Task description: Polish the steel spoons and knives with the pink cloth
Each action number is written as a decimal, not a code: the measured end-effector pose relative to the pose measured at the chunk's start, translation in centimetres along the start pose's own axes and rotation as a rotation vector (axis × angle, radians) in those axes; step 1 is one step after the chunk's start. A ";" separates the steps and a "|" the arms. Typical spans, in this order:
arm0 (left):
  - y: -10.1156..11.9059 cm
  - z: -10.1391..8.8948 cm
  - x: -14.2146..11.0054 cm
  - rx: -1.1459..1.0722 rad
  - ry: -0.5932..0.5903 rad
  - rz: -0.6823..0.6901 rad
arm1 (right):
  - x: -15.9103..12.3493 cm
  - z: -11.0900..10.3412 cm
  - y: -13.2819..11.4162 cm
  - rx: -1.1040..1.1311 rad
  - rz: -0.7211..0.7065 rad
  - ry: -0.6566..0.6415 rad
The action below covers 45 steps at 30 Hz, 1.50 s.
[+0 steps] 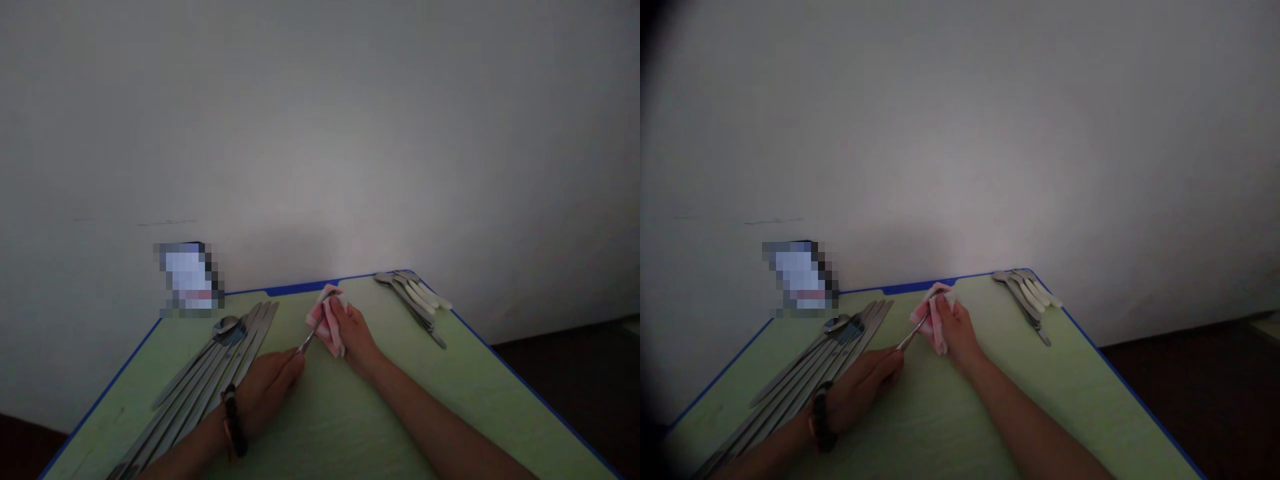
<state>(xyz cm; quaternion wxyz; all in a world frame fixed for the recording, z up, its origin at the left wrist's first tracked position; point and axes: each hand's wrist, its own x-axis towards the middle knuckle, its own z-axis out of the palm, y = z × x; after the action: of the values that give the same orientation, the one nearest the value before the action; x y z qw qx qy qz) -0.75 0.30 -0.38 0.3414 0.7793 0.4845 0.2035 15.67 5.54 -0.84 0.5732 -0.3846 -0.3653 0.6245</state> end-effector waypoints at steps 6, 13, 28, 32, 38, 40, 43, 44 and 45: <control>0.1 0.0 -0.2 0.148 -0.036 0.048 | 0.1 0.1 -0.5 0.092 0.019 -0.003; 0.6 0.0 0.2 0.251 -0.050 0.010 | -0.1 -0.7 -0.2 -0.099 0.144 -0.273; 0.2 -0.1 -0.2 0.372 -0.083 0.082 | 0.8 -0.3 -0.5 0.242 0.018 -0.035; 0.2 -0.2 -0.3 0.345 -0.088 0.107 | 0.4 -0.2 -0.5 0.125 0.024 -0.058; -0.2 0.3 -0.2 0.412 -0.030 0.136 | 0.3 -0.4 -0.5 0.092 0.096 -0.095; -0.3 0.4 -0.2 0.409 -0.027 0.146 | 0.3 -0.5 -0.5 0.090 0.113 -0.115; -0.5 0.3 -0.2 0.404 -0.029 0.169 | 0.3 -0.6 -0.6 0.077 0.119 -0.123; -0.5 0.3 -0.3 0.403 -0.025 0.174 | 0.3 -0.6 -0.6 0.075 0.120 -0.125; -0.5 0.4 -0.3 0.402 -0.022 0.178 | 0.3 -0.6 -0.7 0.073 0.122 -0.129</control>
<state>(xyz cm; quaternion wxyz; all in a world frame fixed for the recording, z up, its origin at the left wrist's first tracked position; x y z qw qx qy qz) -0.96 0.10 -1.00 0.1653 0.8734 0.4411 0.1238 16.45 5.85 -0.52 0.5230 -0.3442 -0.3543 0.6946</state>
